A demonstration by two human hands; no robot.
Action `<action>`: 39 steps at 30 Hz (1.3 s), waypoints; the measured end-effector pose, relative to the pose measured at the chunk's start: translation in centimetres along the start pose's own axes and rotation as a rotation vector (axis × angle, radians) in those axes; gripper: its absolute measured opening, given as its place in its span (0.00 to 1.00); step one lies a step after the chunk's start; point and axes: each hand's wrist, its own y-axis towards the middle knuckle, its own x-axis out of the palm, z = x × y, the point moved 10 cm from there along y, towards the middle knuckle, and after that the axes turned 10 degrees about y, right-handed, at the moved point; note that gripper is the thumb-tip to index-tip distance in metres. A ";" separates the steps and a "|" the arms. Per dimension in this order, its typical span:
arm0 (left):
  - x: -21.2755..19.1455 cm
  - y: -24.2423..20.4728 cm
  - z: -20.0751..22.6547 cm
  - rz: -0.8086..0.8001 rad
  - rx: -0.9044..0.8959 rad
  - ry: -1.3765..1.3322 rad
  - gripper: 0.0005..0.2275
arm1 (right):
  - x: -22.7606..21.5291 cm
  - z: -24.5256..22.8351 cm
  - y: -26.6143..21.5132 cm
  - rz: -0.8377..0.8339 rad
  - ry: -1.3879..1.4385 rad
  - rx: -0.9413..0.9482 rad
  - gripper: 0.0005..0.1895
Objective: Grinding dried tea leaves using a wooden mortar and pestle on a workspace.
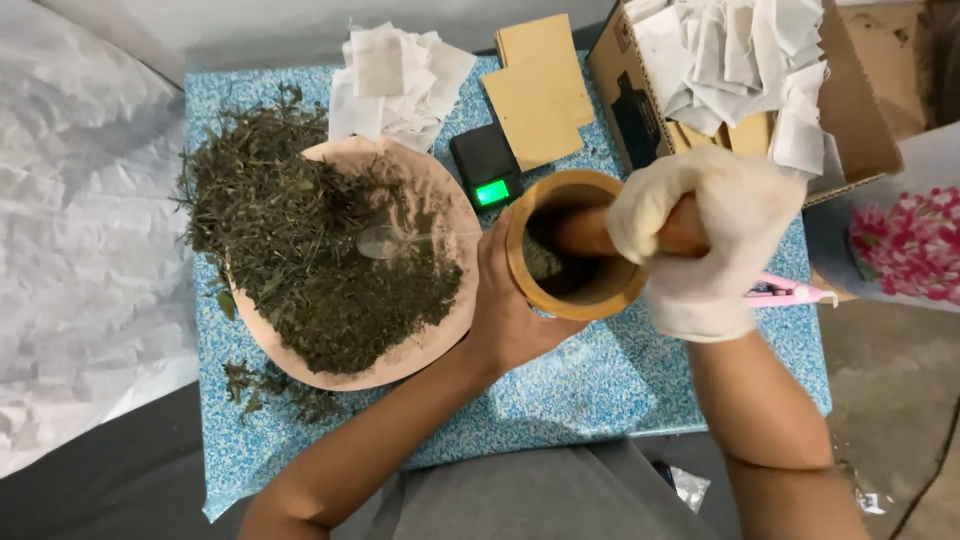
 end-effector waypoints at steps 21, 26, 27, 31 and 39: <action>-0.4 0.5 0.7 0.005 -0.030 0.018 0.62 | -1.9 -1.8 -1.6 0.580 -0.076 -0.133 0.21; -0.3 0.3 1.0 0.029 0.047 0.014 0.63 | 1.9 -4.0 2.6 0.257 -0.624 -0.032 0.12; -0.4 0.4 1.1 0.027 0.051 0.010 0.63 | 1.0 -2.6 1.8 0.259 -0.629 -0.033 0.12; -0.4 0.6 0.9 0.046 0.070 0.052 0.62 | -0.7 -1.4 0.5 -0.030 -0.130 0.003 0.35; 0.3 0.0 -0.4 -0.023 0.011 0.019 0.61 | 1.8 -1.7 1.8 -0.116 -0.129 -0.093 0.61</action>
